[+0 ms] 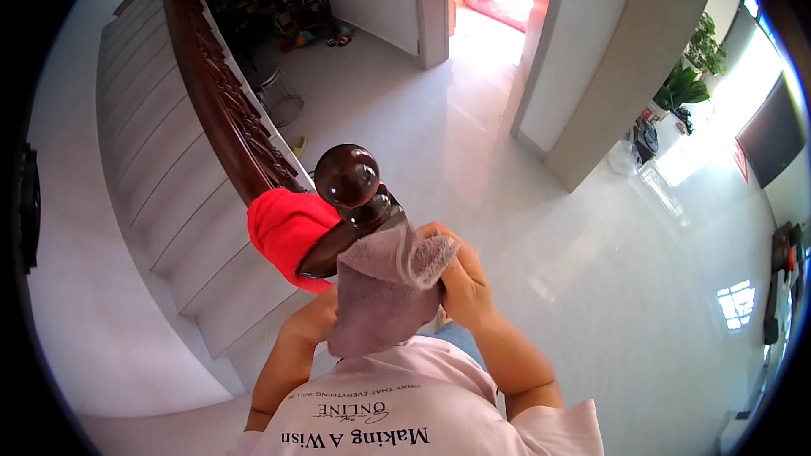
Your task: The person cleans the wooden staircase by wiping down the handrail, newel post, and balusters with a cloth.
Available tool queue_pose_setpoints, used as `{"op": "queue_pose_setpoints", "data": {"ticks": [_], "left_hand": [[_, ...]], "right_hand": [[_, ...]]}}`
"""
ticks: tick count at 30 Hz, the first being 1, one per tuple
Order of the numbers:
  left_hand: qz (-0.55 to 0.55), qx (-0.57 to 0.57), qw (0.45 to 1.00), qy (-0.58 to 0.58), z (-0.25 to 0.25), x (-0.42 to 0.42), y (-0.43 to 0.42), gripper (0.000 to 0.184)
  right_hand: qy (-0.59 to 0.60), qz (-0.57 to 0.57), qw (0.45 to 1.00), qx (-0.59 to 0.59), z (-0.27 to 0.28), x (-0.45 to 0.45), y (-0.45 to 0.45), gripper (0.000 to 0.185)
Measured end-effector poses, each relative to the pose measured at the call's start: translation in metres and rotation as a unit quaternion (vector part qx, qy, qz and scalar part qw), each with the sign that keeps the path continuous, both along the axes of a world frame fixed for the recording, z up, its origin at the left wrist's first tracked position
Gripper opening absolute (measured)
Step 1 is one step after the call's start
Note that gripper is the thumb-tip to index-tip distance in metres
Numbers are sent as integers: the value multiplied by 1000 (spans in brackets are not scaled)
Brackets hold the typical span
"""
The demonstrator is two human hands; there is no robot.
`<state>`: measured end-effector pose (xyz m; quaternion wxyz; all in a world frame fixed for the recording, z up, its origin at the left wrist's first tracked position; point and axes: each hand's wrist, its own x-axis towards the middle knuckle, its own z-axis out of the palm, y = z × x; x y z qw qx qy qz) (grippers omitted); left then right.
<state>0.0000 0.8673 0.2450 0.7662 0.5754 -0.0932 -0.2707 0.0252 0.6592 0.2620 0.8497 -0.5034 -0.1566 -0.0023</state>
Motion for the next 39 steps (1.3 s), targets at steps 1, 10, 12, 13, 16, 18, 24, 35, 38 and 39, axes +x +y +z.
{"op": "queue_pose_setpoints", "data": {"ticks": [1, 10, 12, 13, 16, 18, 24, 35, 38, 39], "left_hand": [[-109, 58, 992, -4, -14, -1, 12, 64], [392, 11, 920, -22, 44, 20, 36, 47], [500, 62, 848, -166, 76, 69, 34, 39], [523, 176, 795, -252, 74, 95, 47, 38], [521, 404, 568, -492, 28, 136, 62, 37], [371, 309, 775, -408, 11, 122, 21, 48], [473, 174, 770, -392, -38, 116, -24, 53], [377, 415, 442, -700, -110, 106, 14, 54], [420, 291, 645, -568, -54, 128, -2, 61], [431, 287, 628, -581, -52, 132, -3, 66]], "right_hand": [[-4, -11, 1000, 19, 6, 2, 1, 29], [-173, -190, 930, -263, 53, 81, -3, 30], [-125, -131, 933, -312, 78, 120, 20, 35], [-130, -159, 913, -352, 72, 142, 33, 35], [-174, -192, 886, -384, -1, 184, 59, 40], [-94, 30, 956, -275, -44, 178, 78, 45], [-75, -122, 986, -90, -52, 118, 99, 45], [-213, -213, 948, -101, -110, 101, 107, 68], [-120, -102, 983, -99, -72, 114, 95, 66], [-132, -74, 983, -103, -69, 122, 90, 65]]}}
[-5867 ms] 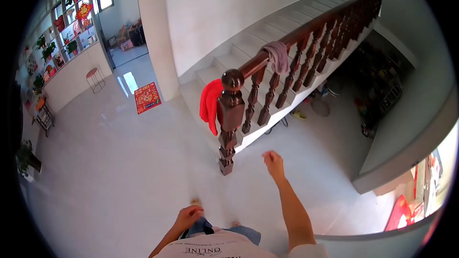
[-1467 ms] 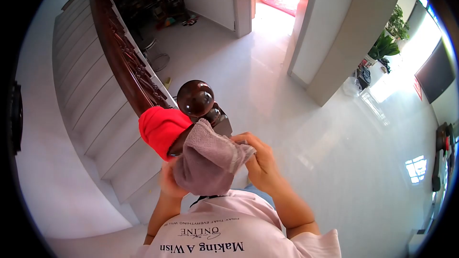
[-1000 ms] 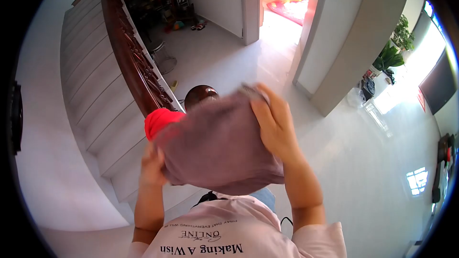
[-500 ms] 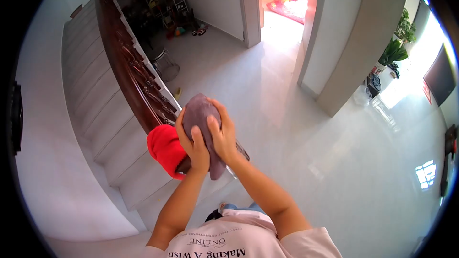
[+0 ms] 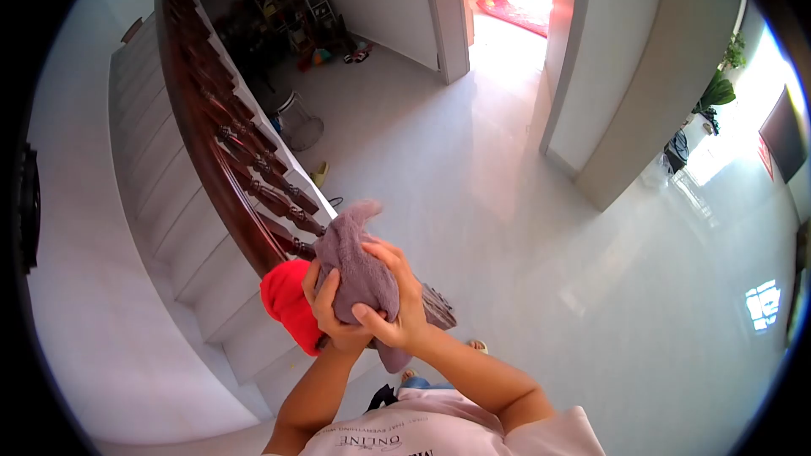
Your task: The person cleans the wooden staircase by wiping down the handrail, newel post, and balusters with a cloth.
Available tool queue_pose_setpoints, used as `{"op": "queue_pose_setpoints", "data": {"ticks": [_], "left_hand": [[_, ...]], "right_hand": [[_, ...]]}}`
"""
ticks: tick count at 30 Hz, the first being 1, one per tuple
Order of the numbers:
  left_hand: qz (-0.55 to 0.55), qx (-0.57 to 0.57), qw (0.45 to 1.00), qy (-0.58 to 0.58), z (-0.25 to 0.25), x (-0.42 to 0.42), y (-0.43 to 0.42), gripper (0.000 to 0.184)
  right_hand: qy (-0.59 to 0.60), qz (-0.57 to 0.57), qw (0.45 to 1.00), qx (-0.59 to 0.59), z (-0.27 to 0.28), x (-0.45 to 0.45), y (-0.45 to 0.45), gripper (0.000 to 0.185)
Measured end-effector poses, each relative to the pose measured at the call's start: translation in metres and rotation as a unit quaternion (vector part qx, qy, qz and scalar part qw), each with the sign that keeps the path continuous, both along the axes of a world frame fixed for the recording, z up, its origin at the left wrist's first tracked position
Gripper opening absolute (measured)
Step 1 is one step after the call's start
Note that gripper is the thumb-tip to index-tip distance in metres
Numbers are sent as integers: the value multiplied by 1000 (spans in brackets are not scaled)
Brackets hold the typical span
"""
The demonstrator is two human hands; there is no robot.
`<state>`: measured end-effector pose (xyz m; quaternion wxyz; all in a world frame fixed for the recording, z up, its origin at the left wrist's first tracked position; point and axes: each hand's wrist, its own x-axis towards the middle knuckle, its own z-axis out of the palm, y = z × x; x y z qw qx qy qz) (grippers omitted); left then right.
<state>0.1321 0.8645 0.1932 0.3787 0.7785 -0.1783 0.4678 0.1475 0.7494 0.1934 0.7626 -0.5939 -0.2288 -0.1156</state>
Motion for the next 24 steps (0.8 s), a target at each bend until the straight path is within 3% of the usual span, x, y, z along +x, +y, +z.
{"op": "queue_pose_setpoints", "data": {"ticks": [1, 2, 5, 7, 9, 10, 14, 17, 19, 20, 22, 24], "left_hand": [[-26, -10, 999, 46, 6, 5, 5, 66], [-49, -20, 994, 95, 14, 3, 9, 66], [-87, -56, 967, 233, 45, 3, 9, 58], [-75, -80, 951, 289, 64, 7, 5, 50], [-77, -114, 953, 269, 59, 5, -1, 36], [-43, -64, 976, 203, 55, 3, -6, 31], [68, 91, 991, 67, 22, -10, -9, 42], [116, 227, 966, -44, -26, -25, -2, 45], [125, 327, 935, -63, -65, -41, 6, 51], [100, 277, 956, 11, -91, -50, 9, 49], [51, 169, 972, 155, -131, -67, 12, 47], [33, 47, 979, 197, -109, -67, -5, 51]], "right_hand": [[-8, 26, 1000, -7, 3, 10, 1, 64], [76, 98, 991, 40, 7, 14, -1, 58], [137, 167, 976, -31, 29, 36, -13, 53], [184, 177, 966, 28, 26, 36, -7, 46], [220, 190, 953, 88, 25, 31, -7, 44], [185, 134, 969, 91, 20, 25, -5, 43], [30, -98, 988, 114, -12, -17, 19, 43], [-33, -138, 990, 28, -51, -48, 14, 48], [-76, -146, 979, -119, -97, -63, 4, 53], [-98, -151, 965, -193, -110, -66, -1, 55], [-47, -161, 967, -194, -106, -63, -9, 55], [-11, -166, 972, -164, -98, -49, -10, 51]]}}
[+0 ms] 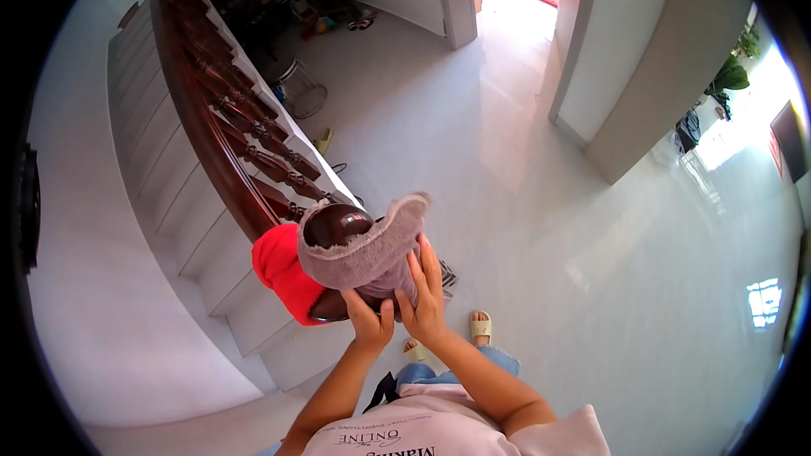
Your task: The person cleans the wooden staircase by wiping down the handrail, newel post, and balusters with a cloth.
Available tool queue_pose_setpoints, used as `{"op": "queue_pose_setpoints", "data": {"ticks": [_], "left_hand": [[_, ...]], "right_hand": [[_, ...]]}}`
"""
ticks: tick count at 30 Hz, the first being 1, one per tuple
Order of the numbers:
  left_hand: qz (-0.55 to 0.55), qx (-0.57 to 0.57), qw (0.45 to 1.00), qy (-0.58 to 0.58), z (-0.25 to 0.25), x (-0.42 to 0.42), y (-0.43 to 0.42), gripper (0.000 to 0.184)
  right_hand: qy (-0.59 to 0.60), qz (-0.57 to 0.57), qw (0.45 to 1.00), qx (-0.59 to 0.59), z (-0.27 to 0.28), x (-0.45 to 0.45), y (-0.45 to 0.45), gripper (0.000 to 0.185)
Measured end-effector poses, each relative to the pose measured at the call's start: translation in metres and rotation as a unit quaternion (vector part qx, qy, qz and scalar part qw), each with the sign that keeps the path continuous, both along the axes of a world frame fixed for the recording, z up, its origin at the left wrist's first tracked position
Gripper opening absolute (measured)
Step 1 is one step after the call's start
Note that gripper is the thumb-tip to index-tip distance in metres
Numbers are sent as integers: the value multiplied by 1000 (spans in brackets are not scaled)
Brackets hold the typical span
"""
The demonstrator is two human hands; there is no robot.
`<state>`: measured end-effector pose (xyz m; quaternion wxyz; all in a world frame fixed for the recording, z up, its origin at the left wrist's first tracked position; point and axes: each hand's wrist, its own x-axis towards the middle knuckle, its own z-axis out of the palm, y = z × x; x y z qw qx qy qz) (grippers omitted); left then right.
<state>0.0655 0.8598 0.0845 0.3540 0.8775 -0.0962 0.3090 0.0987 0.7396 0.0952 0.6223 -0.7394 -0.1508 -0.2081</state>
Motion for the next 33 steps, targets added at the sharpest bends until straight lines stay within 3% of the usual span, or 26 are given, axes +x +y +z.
{"op": "queue_pose_setpoints", "data": {"ticks": [2, 5, 6, 8, 11, 15, 16, 18, 19, 20, 21, 23, 25, 26, 27, 29, 31, 33], "left_hand": [[35, -82, 996, 0, 25, 10, -18, 50], [-42, -27, 993, 108, 49, 29, 5, 45], [-29, -3, 997, 69, 61, 43, 7, 35], [-66, 3, 991, 115, 78, 54, 14, 37], [-61, -24, 987, 150, 69, 51, 11, 39], [-1, -279, 955, 104, 57, 43, -17, 40], [21, -193, 978, 80, 38, 34, -15, 38], [39, -210, 977, 12, 25, 17, -39, 30], [84, -150, 984, 44, 3, 1, -38, 33], [43, -12, 992, 114, -26, -14, -24, 36], [43, 47, 991, 120, -28, -24, -26, 35], [44, 163, 977, 129, -25, -31, -33, 32], [73, 117, 984, 110, -17, -27, -44, 33], [87, 94, 986, 103, -10, -24, -47, 34], [93, 15, 991, 98, 0, -13, -45, 33], [104, -149, 979, 94, 21, 12, -37, 32], [107, -241, 949, 174, 44, 25, -27, 36], [60, -222, 967, 111, 61, 32, -21, 40]], "right_hand": [[11, 17, 999, 42, 13, 21, 2, 49], [69, 105, 992, 28, 23, 66, -5, 43], [106, 152, 982, 46, 31, 77, -7, 42], [211, 281, 931, 103, 52, 97, -12, 39], [205, 314, 923, 81, 62, 102, -13, 40], [77, 205, 975, 48, 50, 74, -15, 39], [15, 133, 990, 51, 33, 61, -8, 42], [-22, 31, 999, 28, 0, 27, 2, 43], [-42, -19, 999, 17, -17, 12, 4, 43], [-48, 14, 998, -34, -41, 1, 0, 42], [-54, 47, 994, -86, -63, -7, -5, 41], [107, 23, 994, 23, -84, -14, 3, 39], [155, 6, 983, 100, -96, -11, 7, 37], [125, 0, 985, 121, -79, 3, 5, 36], [92, -7, 986, 142, -58, 20, 3, 35], [200, 96, 952, 212, -12, 51, -8, 31], [254, 206, 941, 84, 25, 84, -14, 30], [217, 254, 941, -49, 60, 104, -14, 31]]}}
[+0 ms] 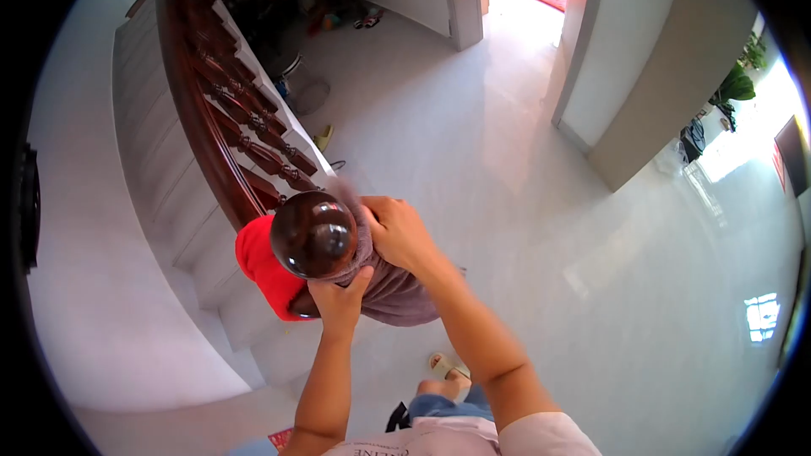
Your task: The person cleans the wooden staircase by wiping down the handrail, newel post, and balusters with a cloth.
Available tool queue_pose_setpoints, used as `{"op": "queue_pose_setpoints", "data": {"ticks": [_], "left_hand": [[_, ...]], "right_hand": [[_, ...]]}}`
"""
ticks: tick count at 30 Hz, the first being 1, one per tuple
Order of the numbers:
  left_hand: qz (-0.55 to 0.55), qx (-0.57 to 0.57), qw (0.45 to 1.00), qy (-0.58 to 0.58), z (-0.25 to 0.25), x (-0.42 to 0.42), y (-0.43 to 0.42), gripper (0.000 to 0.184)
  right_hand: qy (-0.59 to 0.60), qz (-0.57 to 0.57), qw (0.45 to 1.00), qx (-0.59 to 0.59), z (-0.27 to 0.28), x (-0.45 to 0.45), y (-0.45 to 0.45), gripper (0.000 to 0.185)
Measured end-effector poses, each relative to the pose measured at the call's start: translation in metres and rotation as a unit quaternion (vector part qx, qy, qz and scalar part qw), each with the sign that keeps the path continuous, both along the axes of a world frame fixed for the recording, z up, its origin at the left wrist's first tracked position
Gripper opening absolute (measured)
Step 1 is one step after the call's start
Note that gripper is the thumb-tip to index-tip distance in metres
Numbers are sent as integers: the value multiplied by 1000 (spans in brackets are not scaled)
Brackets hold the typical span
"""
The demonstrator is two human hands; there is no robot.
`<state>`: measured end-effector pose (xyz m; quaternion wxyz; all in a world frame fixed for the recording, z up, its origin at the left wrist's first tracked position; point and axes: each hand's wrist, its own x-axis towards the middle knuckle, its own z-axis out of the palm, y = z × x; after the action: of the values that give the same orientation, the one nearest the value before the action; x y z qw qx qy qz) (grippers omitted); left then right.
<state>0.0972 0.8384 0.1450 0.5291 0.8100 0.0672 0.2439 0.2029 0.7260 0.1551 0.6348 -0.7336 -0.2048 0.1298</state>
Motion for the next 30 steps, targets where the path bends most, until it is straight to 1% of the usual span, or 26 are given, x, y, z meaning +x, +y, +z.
{"op": "queue_pose_setpoints", "data": {"ticks": [1, 2, 3, 5, 6, 8, 9, 12, 13, 16, 17, 19, 20, 22, 23, 25, 26, 27, 28, 29, 30], "left_hand": [[7, -9, 999, -34, 0, 4, -2, 40], [13, -20, 997, -68, 0, 7, -1, 40], [-7, 15, 996, -84, 0, 7, 2, 42], [-39, -11, 998, -54, -9, 3, 9, 38], [-52, -24, 998, -38, -14, -1, 11, 37], [-14, 96, 992, -78, -25, -10, 11, 37], [4, 161, 982, -98, -28, -13, 11, 37], [12, 60, 986, -157, -34, -16, 1, 42], [39, 206, 963, -170, -52, -20, 6, 48], [28, 220, 971, -87, -38, -33, -4, 51], [49, 265, 963, -14, -71, -44, 1, 48], [58, 450, 891, -24, -108, -60, 7, 43], [62, 537, 841, -27, -120, -59, 9, 40], [97, 494, 863, -52, -106, -42, 1, 37], [112, 471, 873, -64, -96, -35, -3, 35], [76, 343, 934, -69, -75, -19, 10, 41], [63, 269, 958, -82, -63, -9, 17, 44], [59, 179, 976, -110, -48, 1, 16, 47], [45, 142, 981, -123, -44, 5, 15, 55], [78, 193, 969, -133, -44, 4, 10, 51], [110, 246, 953, -141, -50, 3, 5, 47]], "right_hand": [[-34, 35, 997, -53, 9, 4, 2, 31], [-63, 23, 997, -24, 10, 2, 4, 31], [-91, 15, 996, 2, 7, -4, 4, 32], [-134, 3, 990, 30, 1, -16, 3, 31], [-156, -44, 986, 39, -1, -24, 5, 31], [-198, -133, 969, 61, -5, -44, 12, 29], [-230, -157, 959, 54, -13, -48, 13, 31], [-342, -269, 901, -2, -29, -66, 23, 39], [-365, -281, 887, -25, -46, -72, 25, 48], [-411, -338, 846, 28, -89, -78, 30, 49], [-335, -342, 876, 57, -115, -81, 32, 48], [-181, -338, 917, 114, -166, -81, 35, 46], [-216, -330, 913, 106, -174, -72, 31, 42], [-121, -329, 908, 228, -164, -65, 35, 37], [-89, -280, 919, 264, -158, -62, 30, 36], [-20, -182, 928, 325, -135, -53, 18, 34], [-43, -157, 928, 335, -106, -47, 16, 32], [-105, -132, 947, 273, -90, -38, 9, 30], [-153, -88, 960, 215, -66, -32, 3, 29], [-128, -62, 970, 198, -55, -28, 4, 28], [-187, -76, 954, 223, -64, -25, 7, 30]]}}
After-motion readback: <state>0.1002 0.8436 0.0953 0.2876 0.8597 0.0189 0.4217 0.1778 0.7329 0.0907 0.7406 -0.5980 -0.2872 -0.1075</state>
